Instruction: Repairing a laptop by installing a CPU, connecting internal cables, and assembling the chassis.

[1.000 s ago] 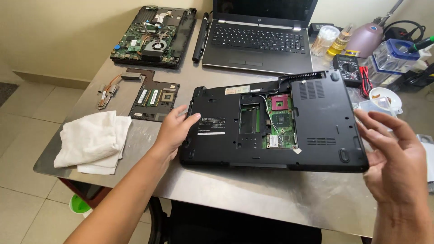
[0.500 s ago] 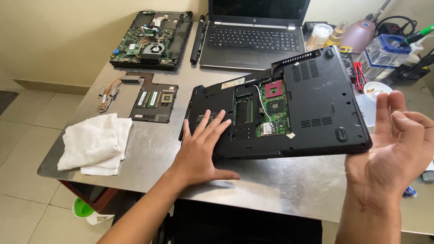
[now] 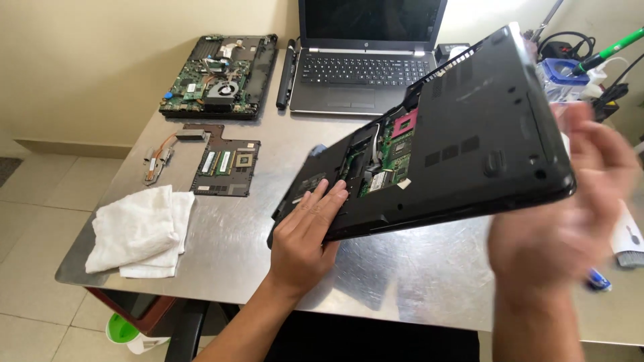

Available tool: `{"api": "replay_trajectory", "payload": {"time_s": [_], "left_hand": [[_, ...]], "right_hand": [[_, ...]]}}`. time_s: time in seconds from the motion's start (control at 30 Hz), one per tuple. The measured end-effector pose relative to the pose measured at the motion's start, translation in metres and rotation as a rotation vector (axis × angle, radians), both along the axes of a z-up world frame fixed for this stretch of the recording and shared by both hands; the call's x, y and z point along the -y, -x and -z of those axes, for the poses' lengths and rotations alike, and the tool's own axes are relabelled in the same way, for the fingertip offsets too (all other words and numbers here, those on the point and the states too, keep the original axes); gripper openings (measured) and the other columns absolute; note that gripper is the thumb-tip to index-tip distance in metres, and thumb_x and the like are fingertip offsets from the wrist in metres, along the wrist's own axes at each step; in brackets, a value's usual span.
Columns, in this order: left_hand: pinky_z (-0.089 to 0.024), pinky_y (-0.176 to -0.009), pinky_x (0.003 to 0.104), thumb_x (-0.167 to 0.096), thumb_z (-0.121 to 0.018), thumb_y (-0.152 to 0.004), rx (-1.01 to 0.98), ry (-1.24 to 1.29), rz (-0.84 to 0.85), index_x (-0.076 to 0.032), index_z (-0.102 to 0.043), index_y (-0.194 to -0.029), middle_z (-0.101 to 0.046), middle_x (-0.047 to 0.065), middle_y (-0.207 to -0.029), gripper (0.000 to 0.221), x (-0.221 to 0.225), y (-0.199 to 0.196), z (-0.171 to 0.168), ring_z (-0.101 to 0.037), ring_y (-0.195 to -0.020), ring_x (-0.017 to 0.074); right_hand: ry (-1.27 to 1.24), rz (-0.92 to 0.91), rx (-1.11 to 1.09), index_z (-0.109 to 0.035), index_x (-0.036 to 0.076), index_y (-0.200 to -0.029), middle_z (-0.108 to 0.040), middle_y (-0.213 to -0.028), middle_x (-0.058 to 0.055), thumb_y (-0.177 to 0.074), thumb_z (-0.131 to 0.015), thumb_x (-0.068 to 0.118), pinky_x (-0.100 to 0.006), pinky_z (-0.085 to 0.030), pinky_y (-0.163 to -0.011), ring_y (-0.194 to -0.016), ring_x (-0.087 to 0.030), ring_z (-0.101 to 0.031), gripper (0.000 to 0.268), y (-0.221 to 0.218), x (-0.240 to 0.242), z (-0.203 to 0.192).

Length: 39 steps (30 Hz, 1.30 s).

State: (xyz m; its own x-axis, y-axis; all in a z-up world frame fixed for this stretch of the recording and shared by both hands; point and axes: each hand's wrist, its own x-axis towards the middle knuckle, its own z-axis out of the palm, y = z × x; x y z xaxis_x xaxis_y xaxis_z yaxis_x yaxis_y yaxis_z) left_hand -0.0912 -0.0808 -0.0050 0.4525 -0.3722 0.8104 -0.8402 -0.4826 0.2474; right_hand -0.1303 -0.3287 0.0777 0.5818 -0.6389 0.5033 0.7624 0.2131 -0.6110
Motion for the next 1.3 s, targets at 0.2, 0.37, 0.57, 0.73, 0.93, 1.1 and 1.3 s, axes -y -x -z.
{"api": "replay_trajectory", "payload": {"time_s": [0.2,0.37,0.57,0.73,0.93,1.1,1.3], "left_hand": [[-0.061,-0.107,0.041,0.0,-0.068,-0.095,-0.061,0.254,0.067,0.008,-0.056,-0.135,-0.068,0.022,-0.132,0.043,0.015,0.015,-0.021,-0.072,-0.122,0.0375],[-0.06,-0.067,0.023,-0.016,-0.078,-0.087,-0.436,0.608,-0.003,-0.002,-0.069,-0.108,-0.074,0.002,-0.08,0.026,0.033,0.03,-0.028,-0.071,-0.071,0.009],[-0.059,-0.073,0.028,-0.024,-0.073,-0.088,-0.622,0.764,-0.053,-0.004,-0.069,-0.109,-0.075,0.003,-0.09,0.029,0.035,0.024,-0.042,-0.07,-0.083,0.0153],[-0.048,-0.054,0.024,-0.021,-0.075,-0.089,-0.42,0.561,-0.166,-0.007,-0.068,-0.095,-0.062,-0.005,-0.068,0.017,0.024,0.018,-0.042,-0.054,-0.058,0.008],[-0.06,-0.097,0.045,-0.008,-0.057,-0.102,0.279,0.266,-0.003,-0.001,-0.073,-0.124,-0.075,0.013,-0.125,0.028,0.013,-0.009,-0.035,-0.074,-0.115,0.0373],[-0.056,-0.098,0.046,-0.006,-0.058,-0.103,0.481,-0.053,0.046,-0.01,-0.073,-0.116,-0.076,0.006,-0.123,0.02,-0.002,-0.024,-0.027,-0.075,-0.114,0.0374],[-0.047,-0.102,0.052,-0.01,-0.07,-0.105,0.546,-0.192,-0.003,-0.019,-0.071,-0.11,-0.079,-0.004,-0.12,0.011,0.0,-0.038,-0.007,-0.075,-0.113,0.0259]], "right_hand": [[0.703,0.037,-0.618,-0.058,0.012,-0.122,-0.066,-0.113,-0.005,-0.091,-0.064,0.018,-0.032,-0.048,-0.098,-0.102,-0.018,-0.062,0.032,-0.045,-0.003,0.126],[-0.372,-0.437,-0.939,-0.036,0.017,-0.16,-0.061,-0.143,-0.009,-0.094,-0.057,0.026,-0.028,-0.051,-0.099,-0.129,-0.017,-0.06,0.07,-0.04,-0.061,0.088],[-0.357,-0.384,-0.705,-0.049,0.023,-0.115,-0.064,-0.115,-0.004,-0.107,-0.053,0.025,-0.025,-0.047,-0.09,-0.099,-0.012,-0.059,0.009,-0.039,-0.039,0.086],[-0.149,-0.496,-0.652,-0.036,0.035,-0.156,-0.034,-0.164,-0.021,-0.092,-0.048,0.035,-0.063,-0.045,-0.106,-0.147,-0.041,-0.043,0.065,-0.025,-0.01,0.053],[-0.351,-0.966,-0.143,-0.04,0.013,-0.161,-0.038,-0.161,-0.035,-0.087,-0.058,0.052,-0.078,-0.033,-0.106,-0.144,-0.056,-0.037,0.086,0.013,0.018,-0.011],[-0.338,-0.845,-0.209,-0.048,-0.001,-0.156,-0.054,-0.149,-0.031,-0.089,-0.067,0.046,-0.061,-0.043,-0.11,-0.135,-0.047,-0.053,0.084,0.02,0.065,-0.001],[-0.374,-0.318,-0.679,-0.067,0.0,-0.122,-0.075,-0.113,-0.015,-0.066,-0.062,0.021,-0.044,-0.06,-0.09,-0.099,-0.033,-0.073,0.061,0.016,0.056,0.028]]}}
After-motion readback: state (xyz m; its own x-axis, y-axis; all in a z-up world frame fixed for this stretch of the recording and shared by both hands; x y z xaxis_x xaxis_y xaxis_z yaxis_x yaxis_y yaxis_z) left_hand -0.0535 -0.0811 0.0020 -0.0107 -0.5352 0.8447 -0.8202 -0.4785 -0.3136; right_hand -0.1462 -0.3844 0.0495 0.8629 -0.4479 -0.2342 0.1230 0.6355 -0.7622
